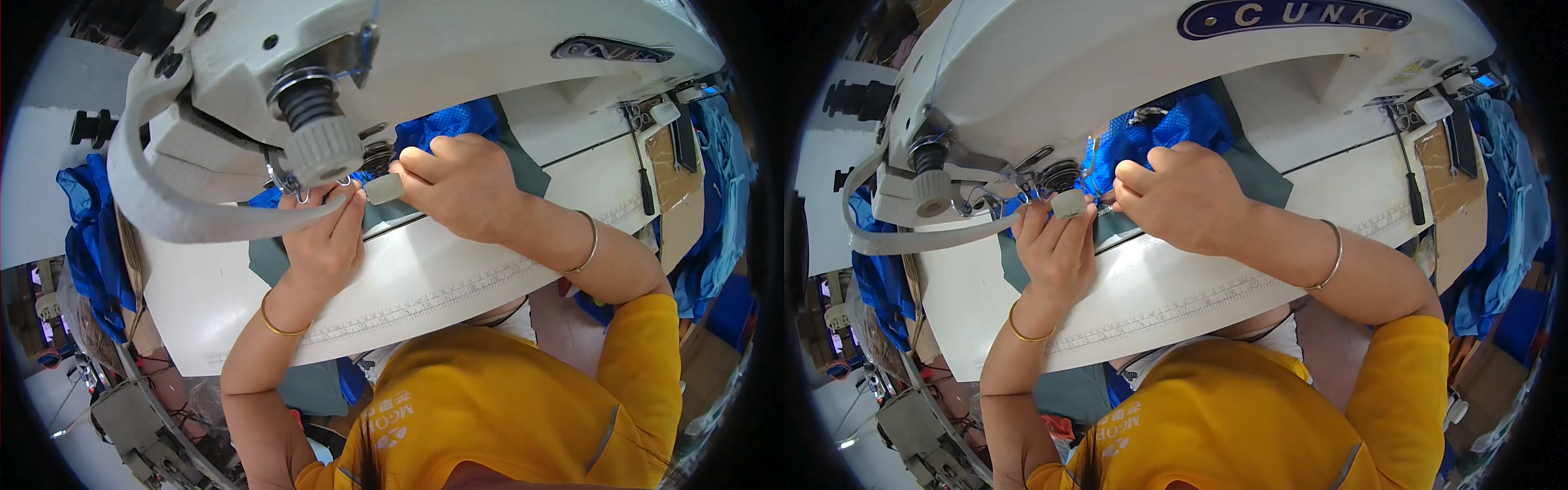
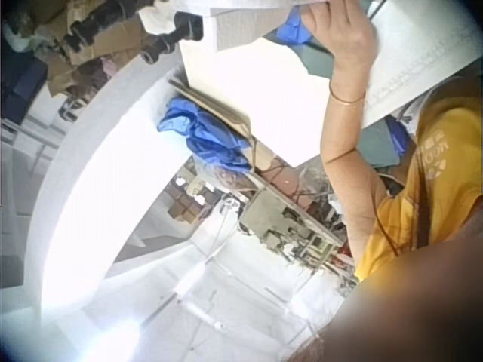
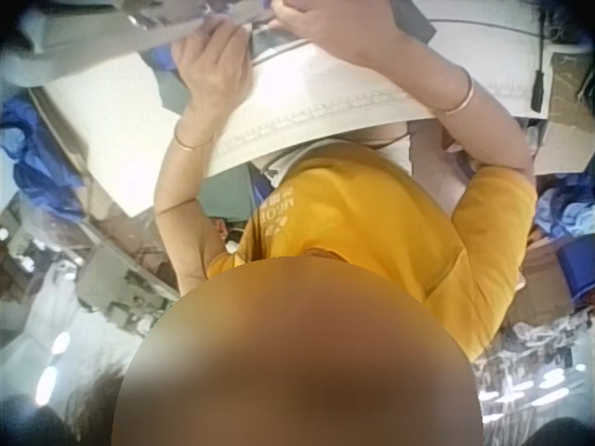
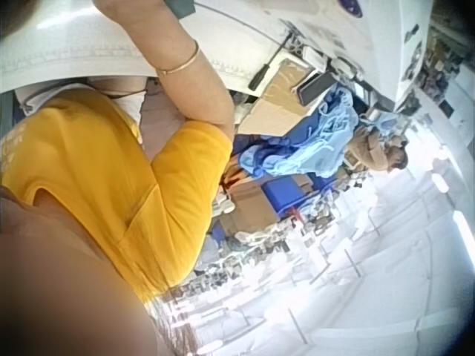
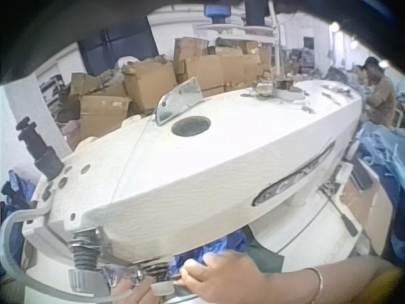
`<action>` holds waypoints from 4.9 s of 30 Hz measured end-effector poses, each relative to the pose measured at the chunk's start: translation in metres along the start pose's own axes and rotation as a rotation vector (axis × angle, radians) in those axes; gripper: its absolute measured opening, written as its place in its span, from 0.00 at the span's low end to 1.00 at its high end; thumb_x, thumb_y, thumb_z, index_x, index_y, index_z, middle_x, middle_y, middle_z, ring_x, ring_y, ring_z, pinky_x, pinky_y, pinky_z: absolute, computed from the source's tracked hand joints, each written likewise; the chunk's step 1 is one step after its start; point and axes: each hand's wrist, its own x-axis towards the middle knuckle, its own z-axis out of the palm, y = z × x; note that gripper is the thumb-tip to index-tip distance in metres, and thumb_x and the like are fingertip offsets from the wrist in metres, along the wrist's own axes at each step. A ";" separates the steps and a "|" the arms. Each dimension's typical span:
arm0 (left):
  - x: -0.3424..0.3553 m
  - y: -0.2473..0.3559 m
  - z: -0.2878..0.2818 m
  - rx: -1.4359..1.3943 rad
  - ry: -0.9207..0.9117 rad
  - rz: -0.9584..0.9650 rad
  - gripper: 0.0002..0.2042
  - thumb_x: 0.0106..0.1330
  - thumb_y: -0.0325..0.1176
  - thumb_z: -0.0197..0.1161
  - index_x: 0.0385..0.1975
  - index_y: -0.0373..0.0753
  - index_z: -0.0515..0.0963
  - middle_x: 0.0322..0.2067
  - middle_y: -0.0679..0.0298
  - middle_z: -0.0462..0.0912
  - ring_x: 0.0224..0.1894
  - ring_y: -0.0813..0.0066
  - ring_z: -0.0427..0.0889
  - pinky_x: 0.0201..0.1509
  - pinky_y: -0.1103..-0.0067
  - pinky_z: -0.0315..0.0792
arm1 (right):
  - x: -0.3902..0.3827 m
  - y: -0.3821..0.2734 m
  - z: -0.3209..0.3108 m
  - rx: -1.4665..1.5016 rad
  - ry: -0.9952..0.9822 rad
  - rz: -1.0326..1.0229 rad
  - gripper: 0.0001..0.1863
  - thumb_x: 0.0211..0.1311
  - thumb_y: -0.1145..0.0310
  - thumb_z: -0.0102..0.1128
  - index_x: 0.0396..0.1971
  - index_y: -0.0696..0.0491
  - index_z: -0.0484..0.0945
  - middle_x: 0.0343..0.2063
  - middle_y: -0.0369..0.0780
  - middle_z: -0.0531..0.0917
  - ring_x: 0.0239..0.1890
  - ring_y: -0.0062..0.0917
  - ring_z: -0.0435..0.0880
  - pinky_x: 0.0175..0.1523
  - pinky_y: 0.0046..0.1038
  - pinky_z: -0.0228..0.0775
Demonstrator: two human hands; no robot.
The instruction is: Sewing fabric and mesh components together using an industrial sewing machine to assemble a part of a bag.
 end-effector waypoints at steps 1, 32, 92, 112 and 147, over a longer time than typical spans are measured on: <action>0.001 0.000 0.000 0.000 -0.001 0.000 0.09 0.54 0.23 0.73 0.36 0.38 0.85 0.35 0.65 0.87 0.41 0.60 0.79 0.47 0.66 0.65 | 0.001 0.001 0.000 0.001 0.000 0.001 0.08 0.59 0.57 0.67 0.29 0.45 0.84 0.25 0.29 0.72 0.27 0.20 0.73 0.31 0.23 0.66; -0.001 -0.007 0.001 -0.233 0.069 -0.070 0.11 0.47 0.19 0.74 0.32 0.34 0.84 0.35 0.57 0.86 0.34 0.58 0.79 0.37 0.69 0.70 | 0.001 -0.003 -0.015 -0.026 -0.074 -0.052 0.08 0.59 0.61 0.68 0.35 0.47 0.86 0.29 0.27 0.74 0.29 0.18 0.72 0.30 0.22 0.65; 0.004 -0.011 0.008 0.244 -0.005 0.055 0.07 0.54 0.26 0.70 0.33 0.37 0.81 0.33 0.61 0.83 0.38 0.61 0.81 0.44 0.62 0.68 | 0.000 0.008 -0.001 -0.021 0.007 0.067 0.10 0.55 0.56 0.69 0.26 0.46 0.82 0.26 0.28 0.74 0.28 0.20 0.75 0.35 0.25 0.71; 0.004 -0.007 0.014 0.048 0.020 -0.072 0.09 0.58 0.20 0.70 0.38 0.39 0.83 0.31 0.61 0.81 0.35 0.60 0.74 0.43 0.65 0.63 | 0.005 0.001 0.009 -0.079 -0.006 0.062 0.04 0.53 0.63 0.68 0.23 0.43 0.81 0.24 0.28 0.73 0.28 0.20 0.74 0.31 0.23 0.69; -0.003 -0.019 0.014 -0.288 0.041 -0.188 0.09 0.49 0.18 0.66 0.31 0.35 0.82 0.37 0.62 0.81 0.45 0.60 0.78 0.46 0.66 0.69 | 0.009 0.001 0.007 -0.066 -0.017 0.072 0.11 0.45 0.65 0.71 0.32 0.43 0.86 0.35 0.24 0.81 0.28 0.19 0.77 0.33 0.25 0.73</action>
